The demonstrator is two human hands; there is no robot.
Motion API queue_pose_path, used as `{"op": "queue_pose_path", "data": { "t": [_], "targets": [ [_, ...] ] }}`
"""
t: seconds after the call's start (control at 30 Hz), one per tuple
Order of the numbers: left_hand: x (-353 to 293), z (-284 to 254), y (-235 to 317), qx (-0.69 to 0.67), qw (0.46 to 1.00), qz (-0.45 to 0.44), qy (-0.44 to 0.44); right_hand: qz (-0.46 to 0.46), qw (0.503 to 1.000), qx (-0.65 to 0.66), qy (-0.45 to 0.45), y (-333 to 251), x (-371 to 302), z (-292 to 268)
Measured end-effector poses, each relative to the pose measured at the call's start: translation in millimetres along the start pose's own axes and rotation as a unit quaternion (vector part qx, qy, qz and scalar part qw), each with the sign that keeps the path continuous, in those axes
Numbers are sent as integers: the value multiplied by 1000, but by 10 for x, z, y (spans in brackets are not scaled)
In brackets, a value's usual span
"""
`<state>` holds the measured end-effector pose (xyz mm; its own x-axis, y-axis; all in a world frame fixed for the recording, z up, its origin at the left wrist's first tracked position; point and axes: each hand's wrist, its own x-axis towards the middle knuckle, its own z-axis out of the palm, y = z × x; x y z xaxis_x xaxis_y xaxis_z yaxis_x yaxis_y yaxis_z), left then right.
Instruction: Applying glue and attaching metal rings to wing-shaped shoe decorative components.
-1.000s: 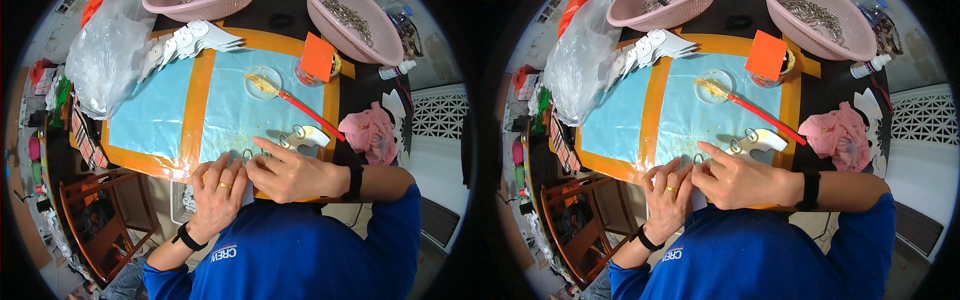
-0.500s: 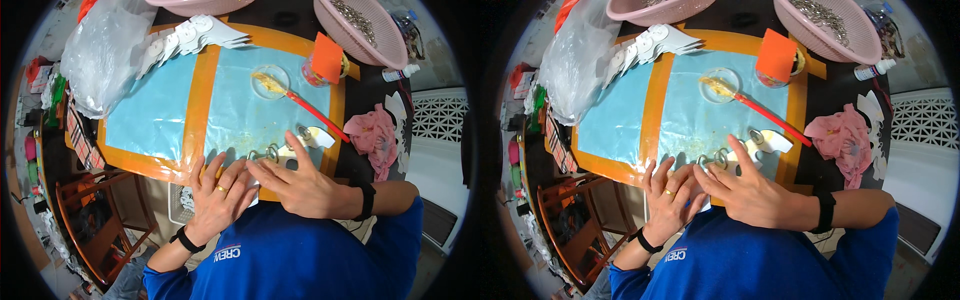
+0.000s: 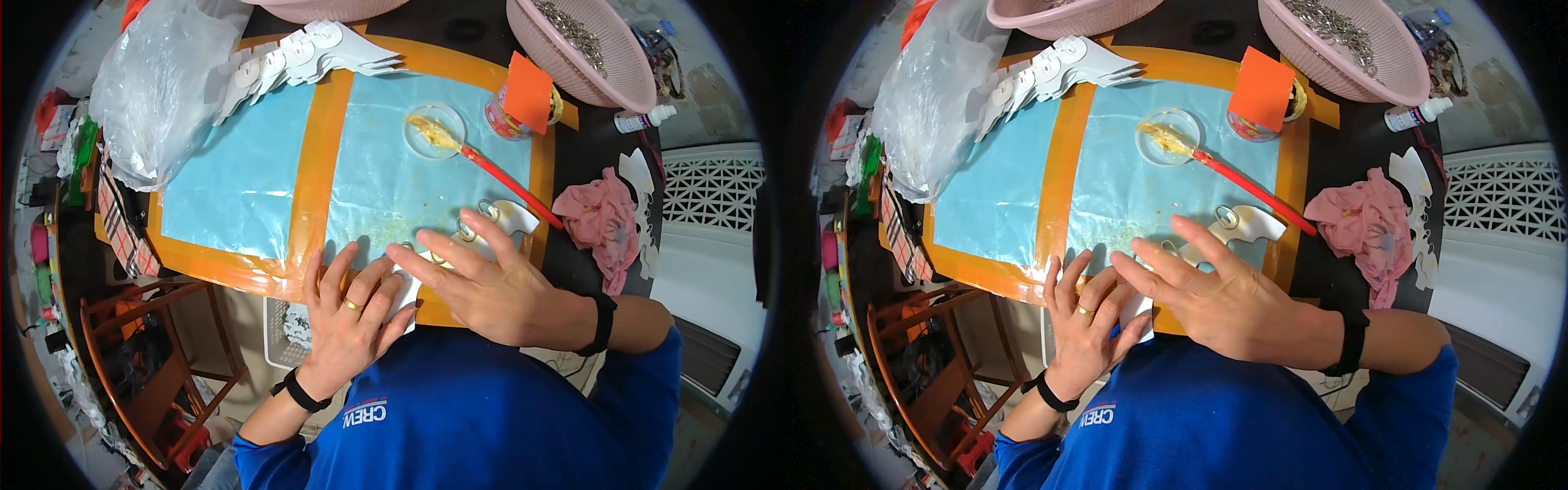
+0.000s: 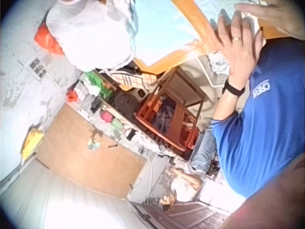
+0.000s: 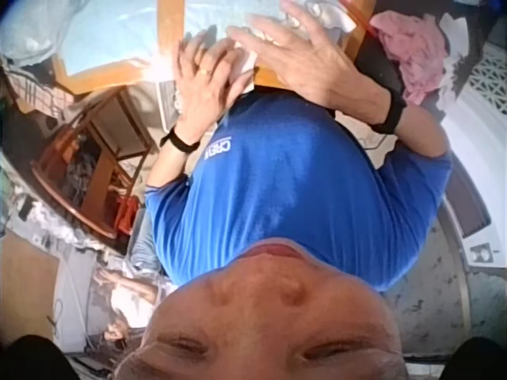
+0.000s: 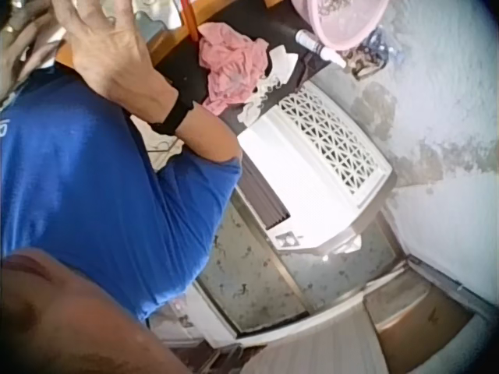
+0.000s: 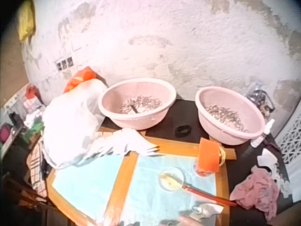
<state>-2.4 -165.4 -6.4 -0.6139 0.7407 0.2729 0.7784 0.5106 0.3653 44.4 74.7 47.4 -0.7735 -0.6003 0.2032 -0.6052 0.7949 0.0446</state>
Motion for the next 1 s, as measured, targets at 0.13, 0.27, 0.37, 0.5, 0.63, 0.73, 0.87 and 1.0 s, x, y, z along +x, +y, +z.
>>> {"op": "queue_pose_path", "data": {
  "t": [0.13,0.27,0.37,0.5,0.63,0.73,0.87,1.0],
  "targets": [
    [4,-8,-26,-9,1000,6,-1,-16,997,69,-41,12,-22,-18],
    [-4,17,-35,-13,1000,21,-14,-36,993,110,-34,94,-36,28],
    [-22,-13,-53,5,1000,19,22,-41,990,130,-25,124,-27,54],
    [-17,-40,-179,72,991,108,-7,-49,990,132,-28,161,24,-10],
    [34,-78,-253,71,988,134,-15,-30,992,122,-6,136,19,46],
    [64,-30,-282,62,988,143,-12,-29,993,110,4,121,11,69],
    [44,-3,-330,60,987,151,-9,-30,994,102,3,109,19,63],
    [23,-9,-337,61,985,160,-15,-31,993,111,-15,119,26,21]
  ]
}}
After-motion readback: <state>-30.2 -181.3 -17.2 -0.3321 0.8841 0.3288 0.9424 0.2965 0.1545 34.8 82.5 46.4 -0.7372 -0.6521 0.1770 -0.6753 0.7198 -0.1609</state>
